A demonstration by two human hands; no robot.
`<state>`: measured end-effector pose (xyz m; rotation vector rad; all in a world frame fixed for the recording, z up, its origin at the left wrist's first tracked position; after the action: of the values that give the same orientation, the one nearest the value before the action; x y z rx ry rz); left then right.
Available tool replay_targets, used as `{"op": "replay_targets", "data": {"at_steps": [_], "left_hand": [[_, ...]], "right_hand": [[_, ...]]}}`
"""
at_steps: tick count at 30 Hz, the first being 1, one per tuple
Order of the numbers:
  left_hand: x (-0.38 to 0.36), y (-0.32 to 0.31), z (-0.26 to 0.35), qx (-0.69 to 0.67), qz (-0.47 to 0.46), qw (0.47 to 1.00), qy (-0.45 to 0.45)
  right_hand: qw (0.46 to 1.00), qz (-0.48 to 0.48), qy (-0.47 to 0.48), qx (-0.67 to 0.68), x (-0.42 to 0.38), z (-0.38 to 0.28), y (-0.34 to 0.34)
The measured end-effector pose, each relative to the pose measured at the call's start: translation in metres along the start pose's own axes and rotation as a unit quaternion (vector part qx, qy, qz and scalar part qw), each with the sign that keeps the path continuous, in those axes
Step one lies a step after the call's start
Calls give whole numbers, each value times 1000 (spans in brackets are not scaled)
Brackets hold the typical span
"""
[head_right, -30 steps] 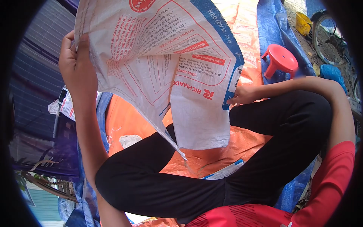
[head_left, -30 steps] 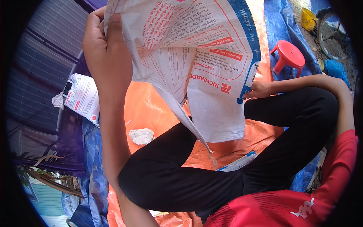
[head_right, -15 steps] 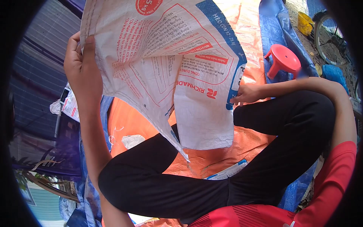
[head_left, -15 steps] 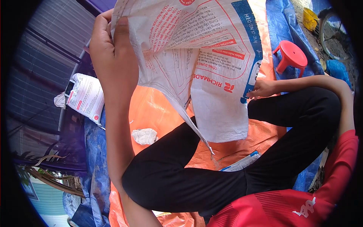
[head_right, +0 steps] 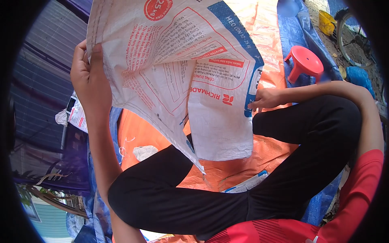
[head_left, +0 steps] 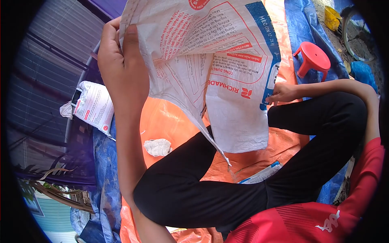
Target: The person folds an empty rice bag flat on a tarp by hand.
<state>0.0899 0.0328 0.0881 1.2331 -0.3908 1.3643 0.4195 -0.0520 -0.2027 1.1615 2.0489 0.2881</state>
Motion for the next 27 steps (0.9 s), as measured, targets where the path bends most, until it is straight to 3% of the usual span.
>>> {"op": "replay_targets", "data": {"at_steps": [18,27], "left_hand": [[-2,3,3,3,-16,1000,27],[-2,3,3,11,-15,1000,15]], "right_hand": [[1000,10,-2,15,-6,-9,5],[996,73,47,31,3,5,8]]}}
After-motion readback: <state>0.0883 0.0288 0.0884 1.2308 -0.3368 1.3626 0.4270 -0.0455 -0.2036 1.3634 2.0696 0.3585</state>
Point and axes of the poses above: each hand's wrist, its own x-axis towards the middle knuckle, its own y-axis out of the back of the hand, z = x × y, the point moved 3 cm from there along x, towards the middle knuckle, and after that the axes turned 3 degrees about z, right-handed, at the moved point
